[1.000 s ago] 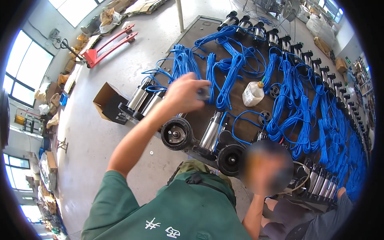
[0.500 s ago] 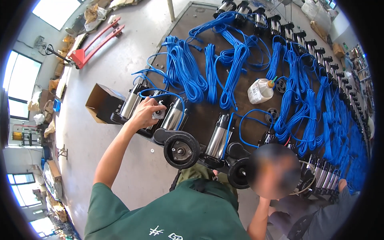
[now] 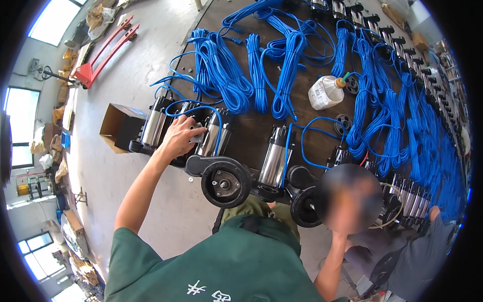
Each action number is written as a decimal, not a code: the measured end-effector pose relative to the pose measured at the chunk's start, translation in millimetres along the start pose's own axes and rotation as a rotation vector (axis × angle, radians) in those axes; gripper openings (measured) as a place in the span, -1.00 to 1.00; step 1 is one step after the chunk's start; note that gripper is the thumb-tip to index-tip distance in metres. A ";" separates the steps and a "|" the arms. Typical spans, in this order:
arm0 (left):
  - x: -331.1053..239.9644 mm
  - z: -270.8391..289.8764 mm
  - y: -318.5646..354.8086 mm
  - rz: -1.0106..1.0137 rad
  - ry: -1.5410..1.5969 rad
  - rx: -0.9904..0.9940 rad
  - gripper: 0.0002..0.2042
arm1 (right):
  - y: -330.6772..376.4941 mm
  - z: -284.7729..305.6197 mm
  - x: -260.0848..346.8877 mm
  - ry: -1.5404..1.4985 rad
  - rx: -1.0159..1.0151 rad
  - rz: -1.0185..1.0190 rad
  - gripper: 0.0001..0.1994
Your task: The person assembles water pumps by applying oil to components with a small bottle, wiping parts with a cloth, and tightening bolts using a pneumatic screwdriver.
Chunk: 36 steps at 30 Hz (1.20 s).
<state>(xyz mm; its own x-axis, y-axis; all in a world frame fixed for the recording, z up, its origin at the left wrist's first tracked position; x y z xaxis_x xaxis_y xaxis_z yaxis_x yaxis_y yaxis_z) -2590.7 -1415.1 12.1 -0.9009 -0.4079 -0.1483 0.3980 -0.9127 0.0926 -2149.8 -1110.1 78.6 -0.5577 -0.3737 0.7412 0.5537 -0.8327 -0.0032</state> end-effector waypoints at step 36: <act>-363.9 44.1 -46.5 -0.399 0.238 -0.066 -0.73 | 35.5 4.2 -3.9 -0.187 -0.198 0.184 -0.63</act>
Point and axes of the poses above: each hand's wrist, its own y-axis away from the middle knuckle, its own z-axis out of the back of the hand, x = y × z, the point moved 4 cm from there along -y, towards the middle knuckle, and after that the axes turned 1 degree about z, right-handed, at the moved point
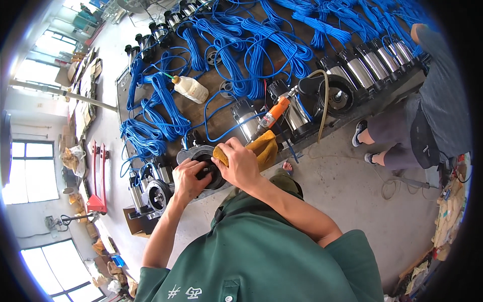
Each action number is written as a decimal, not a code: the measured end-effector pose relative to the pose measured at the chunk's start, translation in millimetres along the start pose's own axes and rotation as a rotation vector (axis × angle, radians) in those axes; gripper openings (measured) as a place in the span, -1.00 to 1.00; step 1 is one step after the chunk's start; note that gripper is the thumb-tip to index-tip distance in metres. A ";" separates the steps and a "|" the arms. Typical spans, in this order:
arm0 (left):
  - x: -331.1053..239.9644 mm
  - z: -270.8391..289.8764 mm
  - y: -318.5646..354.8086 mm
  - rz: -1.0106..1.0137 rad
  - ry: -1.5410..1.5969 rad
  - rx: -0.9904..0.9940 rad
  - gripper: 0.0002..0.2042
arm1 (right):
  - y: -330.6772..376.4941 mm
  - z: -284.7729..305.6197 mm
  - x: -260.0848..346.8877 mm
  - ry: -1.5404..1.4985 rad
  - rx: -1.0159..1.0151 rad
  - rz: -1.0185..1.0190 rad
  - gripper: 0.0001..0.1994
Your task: The person assembles water pumps by applying oil to components with a small bottle, wiping parts with a cloth, and tightening bolts using a pneumatic screwdriver.
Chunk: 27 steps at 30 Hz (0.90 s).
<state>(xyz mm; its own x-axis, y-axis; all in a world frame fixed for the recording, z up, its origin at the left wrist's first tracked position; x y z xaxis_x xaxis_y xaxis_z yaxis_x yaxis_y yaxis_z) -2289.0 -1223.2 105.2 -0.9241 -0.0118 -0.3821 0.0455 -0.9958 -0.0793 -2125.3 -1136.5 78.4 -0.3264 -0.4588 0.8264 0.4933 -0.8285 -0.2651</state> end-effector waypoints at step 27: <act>-18.9 249.0 255.6 0.846 -0.112 -0.763 -0.79 | -25.4 67.6 5.3 -0.314 -0.035 -0.062 -0.81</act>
Point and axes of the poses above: each hand's wrist, its own y-axis away from the middle knuckle, its own z-axis out of the back of the hand, x = y × z, the point moved 4 cm from there along -y, towards the middle knuckle, and after that the axes turned 1 degree about z, right-handed, at the moved point
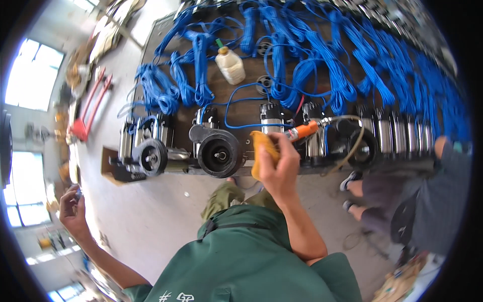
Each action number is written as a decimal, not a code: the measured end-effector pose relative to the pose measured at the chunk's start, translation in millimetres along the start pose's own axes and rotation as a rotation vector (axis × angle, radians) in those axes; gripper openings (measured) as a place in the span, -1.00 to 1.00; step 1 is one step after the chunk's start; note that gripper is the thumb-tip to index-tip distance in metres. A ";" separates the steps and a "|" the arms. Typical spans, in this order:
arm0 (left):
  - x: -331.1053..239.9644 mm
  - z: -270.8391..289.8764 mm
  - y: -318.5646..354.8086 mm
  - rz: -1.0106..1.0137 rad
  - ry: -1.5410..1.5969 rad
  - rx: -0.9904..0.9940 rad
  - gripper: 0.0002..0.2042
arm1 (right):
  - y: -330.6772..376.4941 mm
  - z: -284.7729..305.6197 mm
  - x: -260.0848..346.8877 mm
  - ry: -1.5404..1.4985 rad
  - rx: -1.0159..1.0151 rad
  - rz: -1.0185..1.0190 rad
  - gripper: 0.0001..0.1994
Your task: The person assembles water pumps by applying oil to components with a small bottle, wiping parts with a cloth, and tightening bolts using a pneumatic screwdriver.
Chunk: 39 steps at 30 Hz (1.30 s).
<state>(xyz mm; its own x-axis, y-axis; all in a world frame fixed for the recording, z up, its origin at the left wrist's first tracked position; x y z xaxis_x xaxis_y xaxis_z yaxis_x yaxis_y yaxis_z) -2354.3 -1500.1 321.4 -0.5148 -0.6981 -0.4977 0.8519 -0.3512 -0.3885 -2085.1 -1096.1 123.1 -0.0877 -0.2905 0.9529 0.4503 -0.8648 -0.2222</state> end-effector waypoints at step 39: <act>-49.0 -342.3 196.9 -0.507 0.542 0.908 -0.78 | 13.3 -152.9 40.1 1.172 1.045 0.821 -0.89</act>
Point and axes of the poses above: each hand's wrist, its own y-axis away from the middle knuckle, its own z-axis out of the back of the hand, x = y × z, the point moved 4 cm from there along -y, towards the middle knuckle, and after that the axes turned 1 degree about z, right-handed, at the moved point
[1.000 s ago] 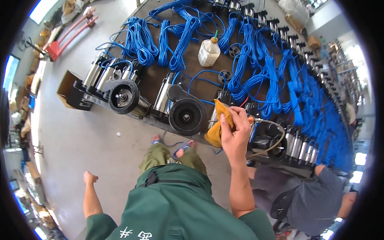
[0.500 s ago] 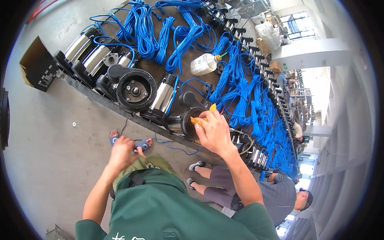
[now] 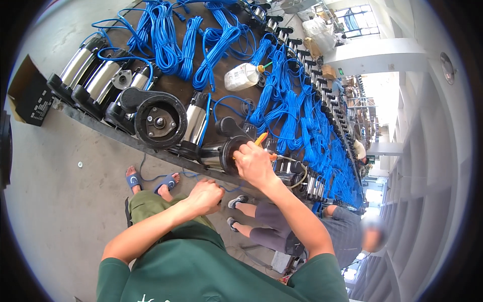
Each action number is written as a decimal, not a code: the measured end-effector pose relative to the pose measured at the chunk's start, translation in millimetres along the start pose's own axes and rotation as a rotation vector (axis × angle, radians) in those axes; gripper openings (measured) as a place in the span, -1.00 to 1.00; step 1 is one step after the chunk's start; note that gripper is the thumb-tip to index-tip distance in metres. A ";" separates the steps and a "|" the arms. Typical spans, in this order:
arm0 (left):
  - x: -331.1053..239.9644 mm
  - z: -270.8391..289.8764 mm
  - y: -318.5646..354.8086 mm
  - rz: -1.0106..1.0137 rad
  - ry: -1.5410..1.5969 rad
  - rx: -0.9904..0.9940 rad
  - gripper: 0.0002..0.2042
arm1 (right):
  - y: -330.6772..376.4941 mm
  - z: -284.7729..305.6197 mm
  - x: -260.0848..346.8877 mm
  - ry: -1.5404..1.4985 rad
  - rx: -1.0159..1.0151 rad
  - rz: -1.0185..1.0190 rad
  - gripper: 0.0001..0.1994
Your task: The person assembles water pumps by applying oil to components with a small bottle, wiping parts with a cloth, and tightening bolts using a pneumatic screwdriver.
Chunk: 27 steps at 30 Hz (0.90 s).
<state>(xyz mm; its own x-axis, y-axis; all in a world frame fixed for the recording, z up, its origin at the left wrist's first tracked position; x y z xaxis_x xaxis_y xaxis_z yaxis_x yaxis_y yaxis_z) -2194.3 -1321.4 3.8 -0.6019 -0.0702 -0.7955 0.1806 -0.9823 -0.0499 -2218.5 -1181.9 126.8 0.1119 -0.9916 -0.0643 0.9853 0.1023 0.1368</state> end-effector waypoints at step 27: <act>-8.7 3.8 -21.9 0.096 0.048 -0.163 -0.81 | 10.5 14.5 -1.9 -0.223 -0.093 -0.257 -0.82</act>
<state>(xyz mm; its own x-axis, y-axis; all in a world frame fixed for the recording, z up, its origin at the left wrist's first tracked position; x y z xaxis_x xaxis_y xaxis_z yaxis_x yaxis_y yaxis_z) -2196.0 -1300.0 14.2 -0.5385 -0.1502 -0.8291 0.3612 -0.9301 -0.0661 -2210.2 -1180.1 142.6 -0.1621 -0.9776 0.1339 0.9863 -0.1564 0.0524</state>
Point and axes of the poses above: each hand's wrist, its own y-axis away from the middle knuckle, its own z-axis out of the back of the hand, x = y × z, the point moved 4 cm from there along -y, towards the middle knuckle, and after that the axes turned 1 degree about z, right-handed, at the moved point
